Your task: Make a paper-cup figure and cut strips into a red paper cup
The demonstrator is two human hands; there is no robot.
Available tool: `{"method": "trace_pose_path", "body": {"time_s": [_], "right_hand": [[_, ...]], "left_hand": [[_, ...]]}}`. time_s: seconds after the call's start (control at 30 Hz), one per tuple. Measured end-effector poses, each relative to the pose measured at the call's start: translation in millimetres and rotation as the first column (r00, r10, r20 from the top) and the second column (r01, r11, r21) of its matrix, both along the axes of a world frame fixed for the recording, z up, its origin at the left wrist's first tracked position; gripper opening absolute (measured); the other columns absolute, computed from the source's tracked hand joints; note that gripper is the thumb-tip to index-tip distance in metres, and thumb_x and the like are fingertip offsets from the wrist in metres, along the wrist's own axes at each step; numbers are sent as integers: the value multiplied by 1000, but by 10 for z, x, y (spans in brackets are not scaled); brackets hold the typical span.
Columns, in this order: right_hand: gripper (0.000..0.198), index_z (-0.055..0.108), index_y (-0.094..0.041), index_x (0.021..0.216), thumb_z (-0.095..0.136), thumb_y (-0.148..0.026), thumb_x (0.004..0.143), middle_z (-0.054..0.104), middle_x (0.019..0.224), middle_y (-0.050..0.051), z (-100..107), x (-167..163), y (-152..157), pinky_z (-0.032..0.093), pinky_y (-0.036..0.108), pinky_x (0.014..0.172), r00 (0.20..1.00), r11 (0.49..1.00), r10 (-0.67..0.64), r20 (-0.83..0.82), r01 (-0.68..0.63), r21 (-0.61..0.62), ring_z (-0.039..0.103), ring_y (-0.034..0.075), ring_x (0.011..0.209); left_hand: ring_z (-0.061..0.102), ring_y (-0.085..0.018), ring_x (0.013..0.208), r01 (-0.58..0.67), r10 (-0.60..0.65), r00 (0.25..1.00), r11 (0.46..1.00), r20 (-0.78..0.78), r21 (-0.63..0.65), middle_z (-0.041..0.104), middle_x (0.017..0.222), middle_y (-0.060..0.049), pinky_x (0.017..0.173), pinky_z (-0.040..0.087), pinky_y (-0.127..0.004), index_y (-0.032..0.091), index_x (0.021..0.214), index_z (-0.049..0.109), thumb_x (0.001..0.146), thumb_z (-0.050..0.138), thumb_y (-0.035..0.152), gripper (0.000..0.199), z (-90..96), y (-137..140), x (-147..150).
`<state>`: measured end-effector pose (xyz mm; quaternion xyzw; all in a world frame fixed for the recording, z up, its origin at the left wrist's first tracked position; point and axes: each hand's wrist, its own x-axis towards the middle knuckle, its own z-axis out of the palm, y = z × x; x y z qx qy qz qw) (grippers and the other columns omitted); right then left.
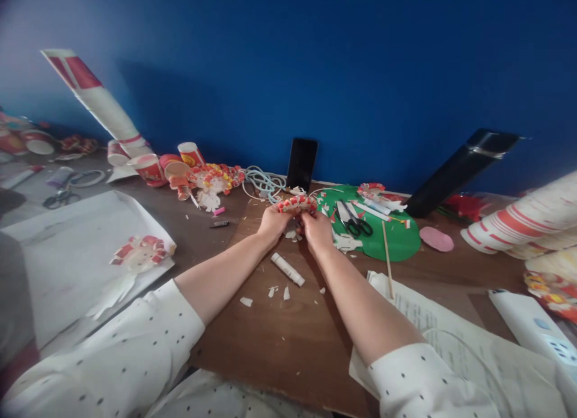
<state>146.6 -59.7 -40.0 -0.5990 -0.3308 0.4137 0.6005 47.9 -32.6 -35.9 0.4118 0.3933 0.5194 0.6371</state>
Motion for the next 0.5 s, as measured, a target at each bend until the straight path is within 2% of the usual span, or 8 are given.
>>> {"method": "trace_pose_path", "body": {"time_s": [0.23,0.37,0.5], "right_hand": [[11,59,-23,55,61,-29,64,55,55,-1,37,-29,-5,44,30,45,1000,1000,4,17,-4,17,49,15,48],[9,61,-22,58,60,-29,64,59,59,0,25,-15,5,44,30,45,999,999,32,20,-32,8,50,14,49],[11,59,-22,58,61,-30,64,56,56,-1,26,-9,2,43,28,44,999,999,47,28,-47,12,48,13,47]], "left_hand": [[61,-13,65,-10,9,1000,998,20,69,68,71,-1,66,48,-25,15,77,69,59,76,26,23,-90,32,24],[61,-13,63,-15,13,999,999,38,52,68,71,-2,65,48,-25,15,76,69,58,77,26,23,-56,12,28],[62,-14,64,-7,7,1000,1000,23,23,68,69,-2,65,49,-27,15,76,69,57,78,27,24,-26,3,18]]}}
